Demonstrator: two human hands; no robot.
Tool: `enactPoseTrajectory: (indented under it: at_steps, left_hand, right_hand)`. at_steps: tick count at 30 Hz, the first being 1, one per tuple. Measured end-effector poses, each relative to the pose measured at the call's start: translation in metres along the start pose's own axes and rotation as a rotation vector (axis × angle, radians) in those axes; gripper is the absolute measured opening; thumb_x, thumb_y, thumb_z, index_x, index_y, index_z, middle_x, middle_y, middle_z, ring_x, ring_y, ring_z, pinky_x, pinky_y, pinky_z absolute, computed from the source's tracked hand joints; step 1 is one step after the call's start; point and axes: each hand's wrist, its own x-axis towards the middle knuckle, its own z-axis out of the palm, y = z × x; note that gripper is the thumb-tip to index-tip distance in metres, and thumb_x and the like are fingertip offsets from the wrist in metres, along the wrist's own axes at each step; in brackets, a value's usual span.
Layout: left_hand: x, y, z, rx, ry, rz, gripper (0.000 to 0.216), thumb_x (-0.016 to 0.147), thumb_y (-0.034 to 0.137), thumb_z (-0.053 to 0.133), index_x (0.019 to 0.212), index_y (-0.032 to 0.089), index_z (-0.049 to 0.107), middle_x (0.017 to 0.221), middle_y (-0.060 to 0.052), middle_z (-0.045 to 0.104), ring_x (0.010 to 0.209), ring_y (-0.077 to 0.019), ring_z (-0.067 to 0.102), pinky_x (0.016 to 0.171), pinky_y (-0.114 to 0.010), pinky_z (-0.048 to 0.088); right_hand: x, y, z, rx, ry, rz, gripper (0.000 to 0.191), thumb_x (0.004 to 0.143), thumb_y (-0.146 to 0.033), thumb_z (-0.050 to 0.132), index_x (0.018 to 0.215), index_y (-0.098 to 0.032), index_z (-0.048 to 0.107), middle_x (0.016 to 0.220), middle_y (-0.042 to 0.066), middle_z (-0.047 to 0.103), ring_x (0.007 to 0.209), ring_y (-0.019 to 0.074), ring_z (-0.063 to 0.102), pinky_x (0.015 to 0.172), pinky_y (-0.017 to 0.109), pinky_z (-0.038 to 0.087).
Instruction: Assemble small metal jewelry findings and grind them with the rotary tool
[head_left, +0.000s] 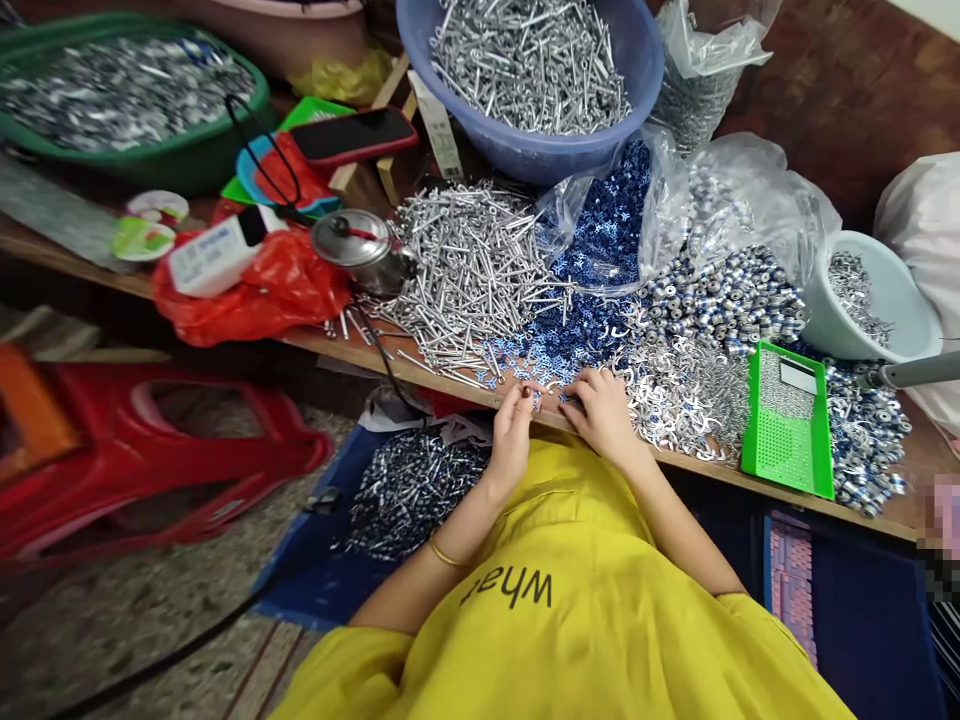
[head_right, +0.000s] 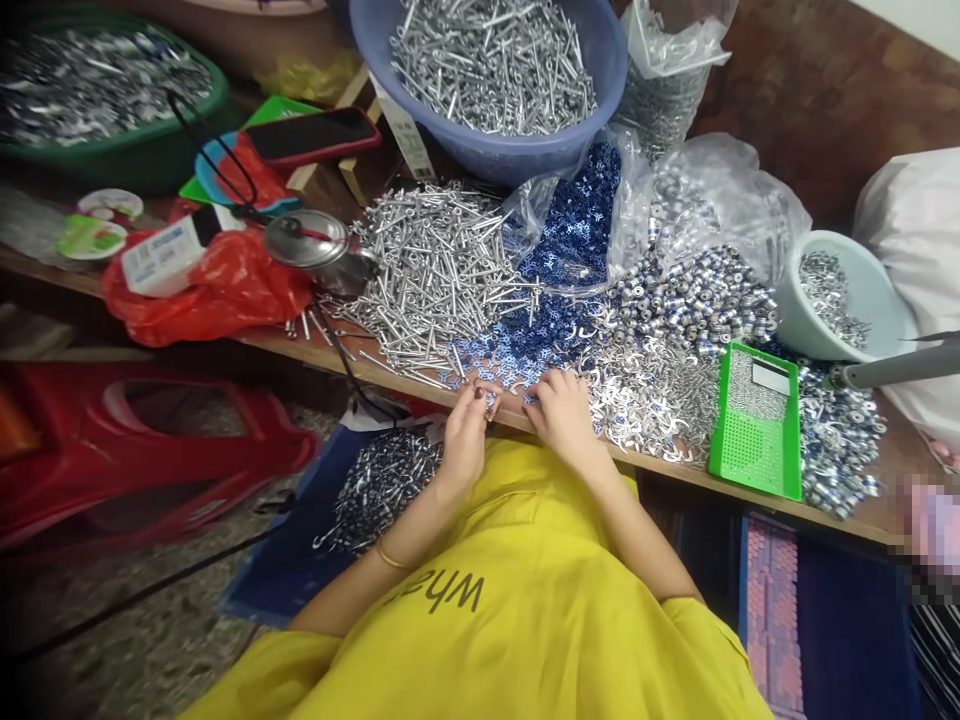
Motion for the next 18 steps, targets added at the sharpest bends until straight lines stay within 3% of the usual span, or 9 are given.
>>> enactPoseTrajectory:
  at_steps: [7, 13, 15, 18]
  left_hand:
    - [0.001, 0.0, 0.001, -0.042, -0.04, -0.032, 0.032, 0.092, 0.051, 0.056, 0.097, 0.02, 0.065, 0.088, -0.002, 0.059, 0.077, -0.0148, 0.052, 0.074, -0.026, 0.043]
    - [-0.021, 0.032, 0.006, -0.001, -0.197, 0.012, 0.03, 0.096, 0.048, 0.051, 0.096, 0.021, 0.064, 0.092, -0.004, 0.06, 0.087, -0.0189, 0.056, 0.083, -0.029, 0.046]
    - [-0.029, 0.042, 0.012, 0.027, -0.279, 0.029, 0.03, 0.097, 0.048, 0.049, 0.1, 0.021, 0.063, 0.097, -0.005, 0.062, 0.094, -0.0204, 0.057, 0.088, -0.031, 0.046]
    - [-0.034, 0.048, 0.022, 0.064, -0.338, 0.045, 0.033, 0.098, 0.049, 0.045, 0.107, 0.021, 0.061, 0.105, -0.007, 0.063, 0.103, -0.0227, 0.057, 0.093, -0.032, 0.046]
  right_hand:
    - [0.006, -0.001, 0.0, 0.038, 0.009, 0.032, 0.013, 0.09, -0.031, 0.063, 0.097, -0.02, 0.067, 0.11, 0.01, 0.064, 0.103, 0.0278, 0.051, 0.085, 0.042, 0.04]
    - [-0.018, -0.028, -0.068, 0.519, 0.386, -0.047, 0.015, 0.088, -0.031, 0.066, 0.102, -0.026, 0.064, 0.106, 0.005, 0.061, 0.102, 0.0215, 0.057, 0.09, 0.04, 0.046]
    - [-0.026, -0.037, -0.087, 0.485, 0.417, -0.142, 0.017, 0.087, -0.027, 0.068, 0.103, -0.026, 0.065, 0.102, 0.004, 0.062, 0.099, 0.0207, 0.058, 0.088, 0.04, 0.045]
    - [-0.033, -0.042, -0.097, 0.377, 0.445, -0.211, 0.018, 0.087, -0.024, 0.068, 0.104, -0.024, 0.065, 0.099, 0.004, 0.065, 0.096, 0.0203, 0.059, 0.086, 0.04, 0.043]
